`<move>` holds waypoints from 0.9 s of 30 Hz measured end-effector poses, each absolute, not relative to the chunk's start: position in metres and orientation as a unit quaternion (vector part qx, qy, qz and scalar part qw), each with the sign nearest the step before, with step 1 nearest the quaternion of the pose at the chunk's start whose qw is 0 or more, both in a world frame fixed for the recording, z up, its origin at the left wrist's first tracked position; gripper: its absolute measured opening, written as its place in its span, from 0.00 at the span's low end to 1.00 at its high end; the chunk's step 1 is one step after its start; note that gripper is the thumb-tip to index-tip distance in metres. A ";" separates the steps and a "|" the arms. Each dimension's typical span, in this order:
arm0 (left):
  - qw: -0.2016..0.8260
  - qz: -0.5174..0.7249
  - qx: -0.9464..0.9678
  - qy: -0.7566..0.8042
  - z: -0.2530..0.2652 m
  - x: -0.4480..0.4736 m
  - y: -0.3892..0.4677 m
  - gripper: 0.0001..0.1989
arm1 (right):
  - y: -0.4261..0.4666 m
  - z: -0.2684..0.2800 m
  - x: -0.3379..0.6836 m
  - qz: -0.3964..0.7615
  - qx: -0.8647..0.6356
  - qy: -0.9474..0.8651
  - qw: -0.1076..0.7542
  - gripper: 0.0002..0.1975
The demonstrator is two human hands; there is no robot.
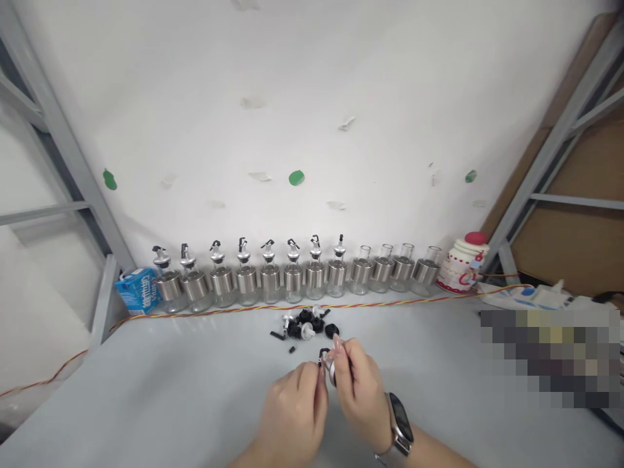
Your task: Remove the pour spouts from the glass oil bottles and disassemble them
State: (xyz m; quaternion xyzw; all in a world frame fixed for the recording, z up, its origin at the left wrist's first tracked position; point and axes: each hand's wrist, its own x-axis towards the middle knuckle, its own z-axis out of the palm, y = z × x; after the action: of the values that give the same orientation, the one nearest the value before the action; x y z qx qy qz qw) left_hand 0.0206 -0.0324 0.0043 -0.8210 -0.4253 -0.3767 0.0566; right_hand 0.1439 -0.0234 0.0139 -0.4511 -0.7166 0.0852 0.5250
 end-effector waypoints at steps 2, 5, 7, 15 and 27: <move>0.054 -0.385 -0.821 -0.418 0.006 0.020 -0.034 0.09 | -0.024 0.016 0.144 0.062 -0.452 -0.722 0.519 0.10; 0.073 -0.400 -0.817 -0.409 0.008 0.020 -0.035 0.09 | -0.025 0.019 0.143 0.043 -0.450 -0.720 0.527 0.09; 0.087 -0.405 -0.813 -0.409 0.009 0.020 -0.036 0.09 | -0.024 0.020 0.142 0.054 -0.455 -0.716 0.527 0.09; 0.115 -0.404 -0.795 -0.437 0.010 0.022 -0.032 0.09 | -0.022 0.013 0.141 0.144 -0.437 -0.723 0.516 0.03; 0.057 -0.446 -0.804 -0.390 0.014 0.024 -0.040 0.09 | -0.028 0.016 0.141 0.005 -0.394 -0.726 0.563 0.06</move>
State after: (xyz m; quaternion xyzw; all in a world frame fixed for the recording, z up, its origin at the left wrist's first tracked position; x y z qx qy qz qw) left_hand 0.0241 -0.0401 0.0140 -0.8038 -0.3899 -0.4457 0.0569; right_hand 0.1411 -0.0279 0.0155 -0.3942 -0.7265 0.0050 0.5629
